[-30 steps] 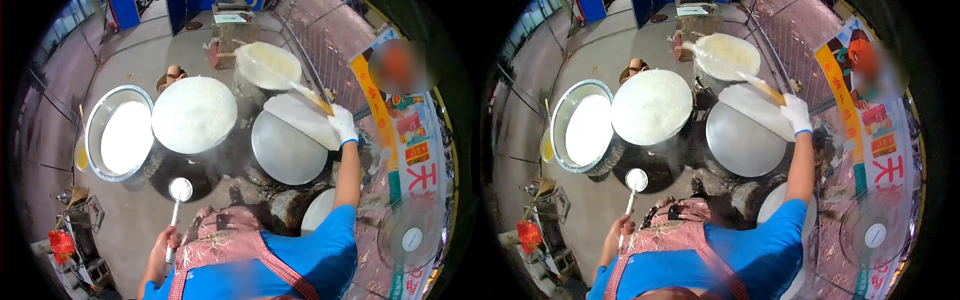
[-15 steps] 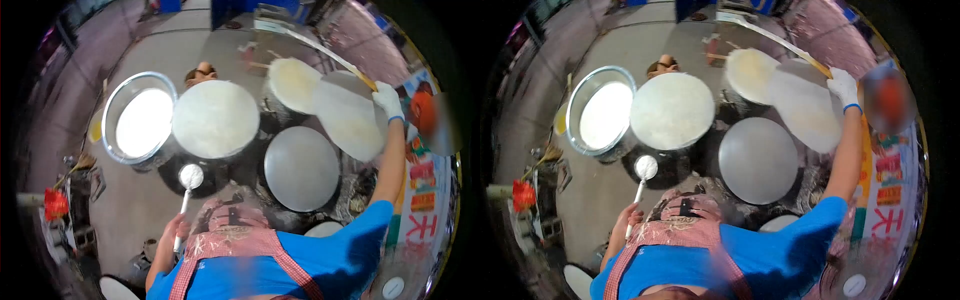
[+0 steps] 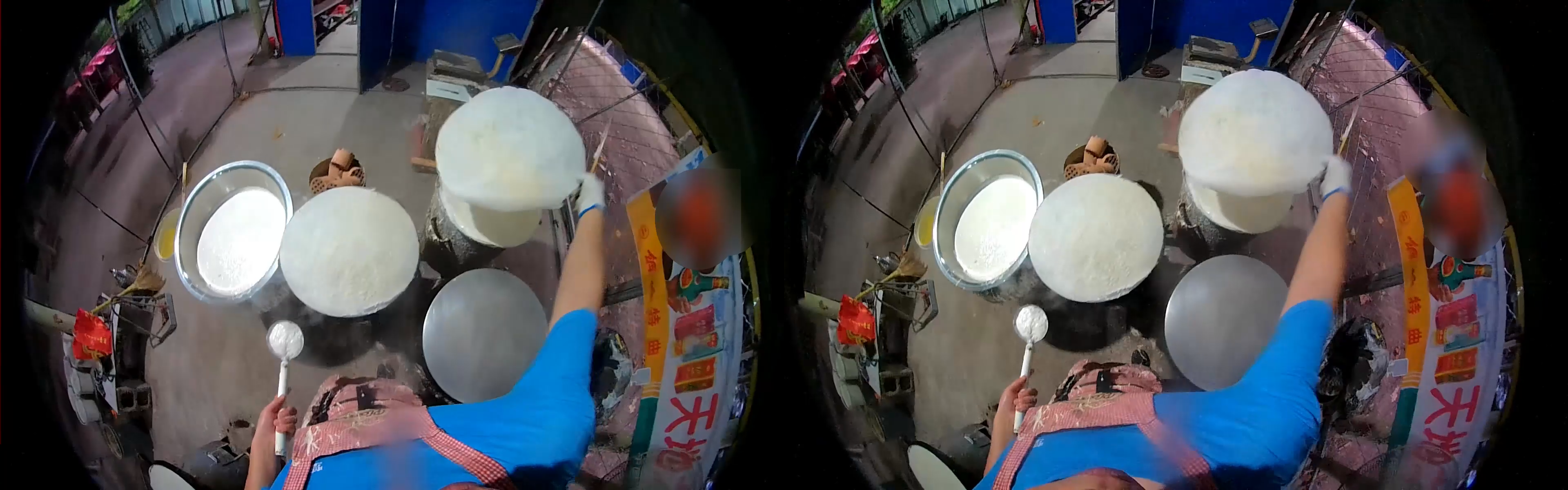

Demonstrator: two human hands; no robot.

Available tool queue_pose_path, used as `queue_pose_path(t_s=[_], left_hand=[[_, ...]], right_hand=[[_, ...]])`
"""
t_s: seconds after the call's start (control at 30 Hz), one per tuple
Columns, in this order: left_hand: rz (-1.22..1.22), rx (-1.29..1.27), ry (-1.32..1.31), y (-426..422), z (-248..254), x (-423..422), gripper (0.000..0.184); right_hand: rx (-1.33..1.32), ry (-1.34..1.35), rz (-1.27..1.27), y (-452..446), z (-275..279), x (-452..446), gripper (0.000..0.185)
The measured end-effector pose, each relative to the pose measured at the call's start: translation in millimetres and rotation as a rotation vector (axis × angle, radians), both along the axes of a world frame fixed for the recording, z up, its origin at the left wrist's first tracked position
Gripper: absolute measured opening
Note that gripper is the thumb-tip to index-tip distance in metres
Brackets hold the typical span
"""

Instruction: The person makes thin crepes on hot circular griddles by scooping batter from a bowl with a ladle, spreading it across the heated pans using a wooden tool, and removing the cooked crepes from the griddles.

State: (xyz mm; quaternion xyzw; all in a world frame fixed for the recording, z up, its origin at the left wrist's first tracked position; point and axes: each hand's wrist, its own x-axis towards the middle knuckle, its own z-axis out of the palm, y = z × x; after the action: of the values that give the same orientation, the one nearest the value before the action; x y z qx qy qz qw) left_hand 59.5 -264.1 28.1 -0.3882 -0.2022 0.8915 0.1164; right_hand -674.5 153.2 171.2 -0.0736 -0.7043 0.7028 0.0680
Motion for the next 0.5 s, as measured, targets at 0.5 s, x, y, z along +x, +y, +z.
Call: queue_pose_path(t_s=[0.5], left_hand=[[0.018, -0.233, -0.231, 5, 43, -48, 0.023]], right_hand=[[0.003, -0.248, -0.509, -23, -267, 66, 0.046]])
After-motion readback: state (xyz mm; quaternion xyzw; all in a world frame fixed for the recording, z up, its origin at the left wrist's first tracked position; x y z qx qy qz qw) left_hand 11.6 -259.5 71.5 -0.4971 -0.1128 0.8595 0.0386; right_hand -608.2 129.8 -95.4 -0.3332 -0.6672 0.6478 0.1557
